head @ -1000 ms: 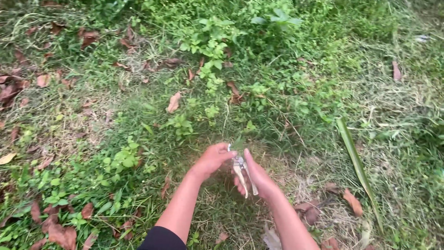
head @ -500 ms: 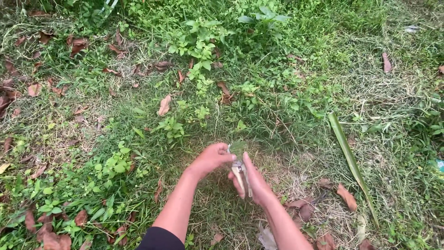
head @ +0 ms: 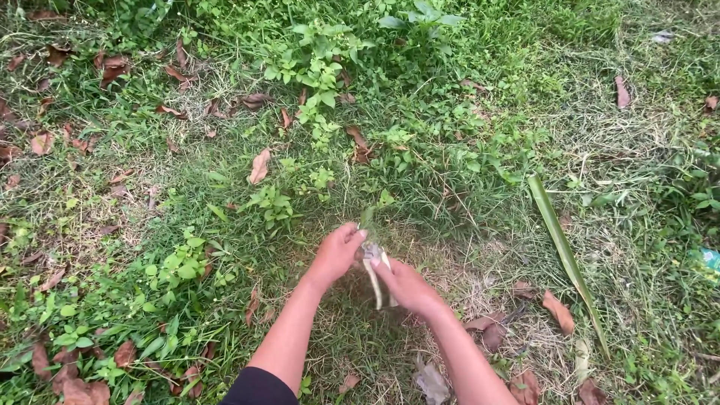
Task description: The person pulls weeds and trims grass by hand using pruning shears in a garden area.
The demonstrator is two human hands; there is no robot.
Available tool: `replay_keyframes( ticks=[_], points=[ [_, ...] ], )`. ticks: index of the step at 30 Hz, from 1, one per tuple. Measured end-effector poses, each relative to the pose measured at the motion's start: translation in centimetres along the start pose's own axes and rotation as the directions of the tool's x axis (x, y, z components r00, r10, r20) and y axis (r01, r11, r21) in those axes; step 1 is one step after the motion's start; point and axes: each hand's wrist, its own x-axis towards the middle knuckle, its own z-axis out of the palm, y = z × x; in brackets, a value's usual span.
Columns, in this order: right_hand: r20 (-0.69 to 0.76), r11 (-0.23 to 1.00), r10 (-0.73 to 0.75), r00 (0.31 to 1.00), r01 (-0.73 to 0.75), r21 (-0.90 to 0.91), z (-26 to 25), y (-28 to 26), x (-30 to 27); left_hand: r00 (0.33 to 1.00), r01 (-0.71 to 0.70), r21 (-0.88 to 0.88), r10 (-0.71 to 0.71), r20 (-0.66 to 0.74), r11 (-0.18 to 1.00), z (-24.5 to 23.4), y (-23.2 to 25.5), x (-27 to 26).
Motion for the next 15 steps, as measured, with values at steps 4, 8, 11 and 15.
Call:
replay_keyframes(
  ticks=[4, 8, 11, 15],
  points=[
    [-0.066, 0.979, -0.006, 0.998, 0.019, 0.203, 0.6, 0.3, 0.3, 0.99, 0.078, -0.246, -0.046, 0.132, 0.966, 0.6, 2.1, -2.4],
    [-0.219, 0.827, -0.061, 0.974, 0.172, 0.535, 1.0, 1.3, 0.8, 0.972, 0.01, -0.051, 0.002, 0.235, 0.999, 1.4, 0.2, -1.9],
    [-0.266, 0.827, -0.06, 0.962, 0.197, 0.526, 0.8, 0.9, 0.7, 0.979, -0.033, 0.129, 0.006, 0.204, 0.991, 1.9, 0.6, -2.4],
    [-0.335, 0.727, -0.112, 0.936, 0.307, 0.614, 0.7, 1.9, 1.3, 0.92, -0.349, 0.153, 0.307, 0.244, 0.925, 2.2, -5.4, 1.7]
  ],
)
